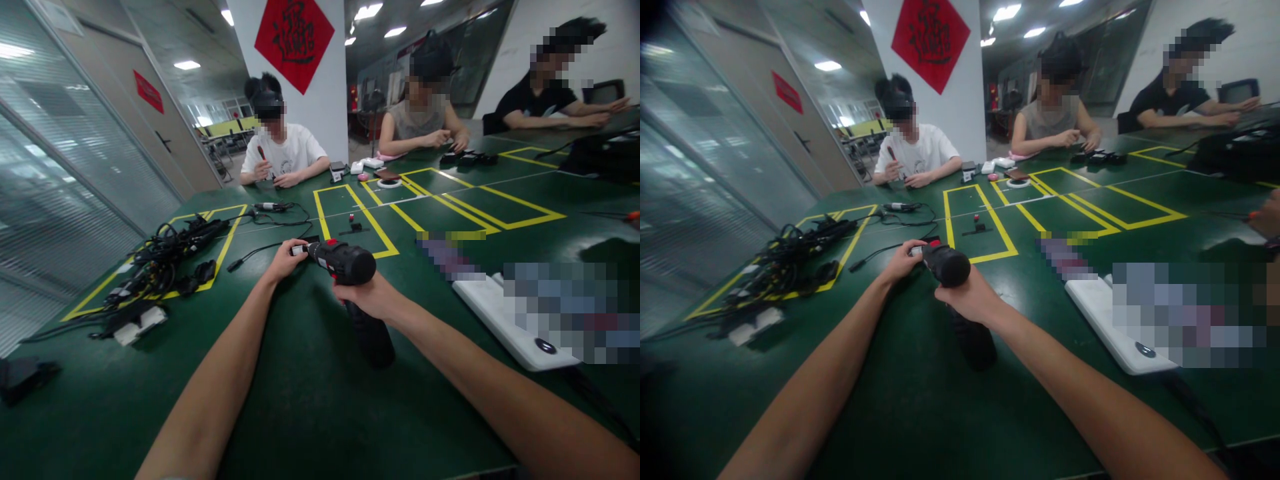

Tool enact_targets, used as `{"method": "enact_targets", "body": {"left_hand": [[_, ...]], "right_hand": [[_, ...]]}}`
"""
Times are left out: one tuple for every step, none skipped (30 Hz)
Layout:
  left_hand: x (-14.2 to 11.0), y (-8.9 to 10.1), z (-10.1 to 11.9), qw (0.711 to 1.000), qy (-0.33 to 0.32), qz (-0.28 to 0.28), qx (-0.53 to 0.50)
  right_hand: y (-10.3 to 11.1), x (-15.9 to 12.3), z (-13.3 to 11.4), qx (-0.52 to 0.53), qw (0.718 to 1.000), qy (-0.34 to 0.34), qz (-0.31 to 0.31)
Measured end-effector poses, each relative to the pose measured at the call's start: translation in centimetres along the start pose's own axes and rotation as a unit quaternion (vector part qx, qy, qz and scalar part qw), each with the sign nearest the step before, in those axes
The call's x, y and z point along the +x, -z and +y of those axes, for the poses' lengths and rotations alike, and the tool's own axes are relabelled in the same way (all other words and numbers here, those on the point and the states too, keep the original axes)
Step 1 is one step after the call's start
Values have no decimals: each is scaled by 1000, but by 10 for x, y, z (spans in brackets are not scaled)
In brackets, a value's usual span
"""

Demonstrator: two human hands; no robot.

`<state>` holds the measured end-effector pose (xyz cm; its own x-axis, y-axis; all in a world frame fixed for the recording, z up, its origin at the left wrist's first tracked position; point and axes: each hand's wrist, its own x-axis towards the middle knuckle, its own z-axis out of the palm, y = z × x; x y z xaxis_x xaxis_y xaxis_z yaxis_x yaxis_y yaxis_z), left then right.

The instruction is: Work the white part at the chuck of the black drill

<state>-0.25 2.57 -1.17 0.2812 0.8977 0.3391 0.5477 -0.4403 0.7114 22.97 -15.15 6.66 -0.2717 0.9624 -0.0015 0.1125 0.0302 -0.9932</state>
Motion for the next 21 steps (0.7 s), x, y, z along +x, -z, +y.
{"method": "enact_targets", "body": {"left_hand": [[0, 0, -1, 1000, 0, -1, 0], [0, 0, -2, 1000, 1, -3, -2], [1, 0, -2, 1000, 2, -3, -3], [1, 0, -2, 1000, 4, -4, -6], [1, 0, -2, 1000, 6, -4, -9], [1, 0, -1, 1000, 8, -3, -12], [0, -1, -1, 1000, 10, -2, -13], [0, -1, 0, 1000, 13, 0, -14], [0, -1, 0, 1000, 16, 1, -13], [0, -1, 1, 1000, 18, 2, -11], [1, -2, 1, 1000, 19, 4, -9], [1, -2, 0, 1000, 20, 5, -8], [1, -2, 0, 1000, 20, 5, -8], [1, -2, -1, 1000, 19, 6, -7], [1, -2, -2, 1000, 19, 8, -7], [2, -3, -3, 1000, 19, 9, -7], [2, -3, -4, 1000, 17, 8, -6], [2, -3, -4, 1000, 15, 9, -6], [2, -3, -5, 1000, 13, 9, -6], [2, -3, -5, 1000, 11, 10, -6], [2, -3, -5, 1000, 10, 9, -7]], "right_hand": [[0, 0, 0, 2, 1000, 0, -2], [0, 0, 1, 3, 1000, 1, -3], [0, 0, 1, 3, 1000, 3, -5], [0, 0, 1, 1, 1000, 7, -7], [0, 0, 2, -1, 1000, 11, -8], [0, 0, 2, -3, 1000, 13, -9], [0, 0, 2, -3, 1000, 13, -9], [0, 0, 2, -3, 1000, 12, -9], [1, 0, 3, -2, 1000, 10, -8], [1, 0, 3, 1, 1000, 8, -10], [1, 0, 4, 5, 1000, 8, -11], [1, 0, 5, 13, 1000, 9, -12], [1, 1, 6, 24, 1000, 10, -12], [1, 1, 8, 38, 999, 9, -11], [1, 2, 9, 51, 999, 9, -8], [0, 2, 10, 60, 998, 8, -5], [0, 3, 11, 65, 998, 9, -3], [0, 3, 11, 65, 998, 10, -3], [0, 3, 11, 61, 998, 12, -4], [1, 3, 10, 55, 998, 12, -6], [1, 3, 9, 48, 999, 12, -8]]}}
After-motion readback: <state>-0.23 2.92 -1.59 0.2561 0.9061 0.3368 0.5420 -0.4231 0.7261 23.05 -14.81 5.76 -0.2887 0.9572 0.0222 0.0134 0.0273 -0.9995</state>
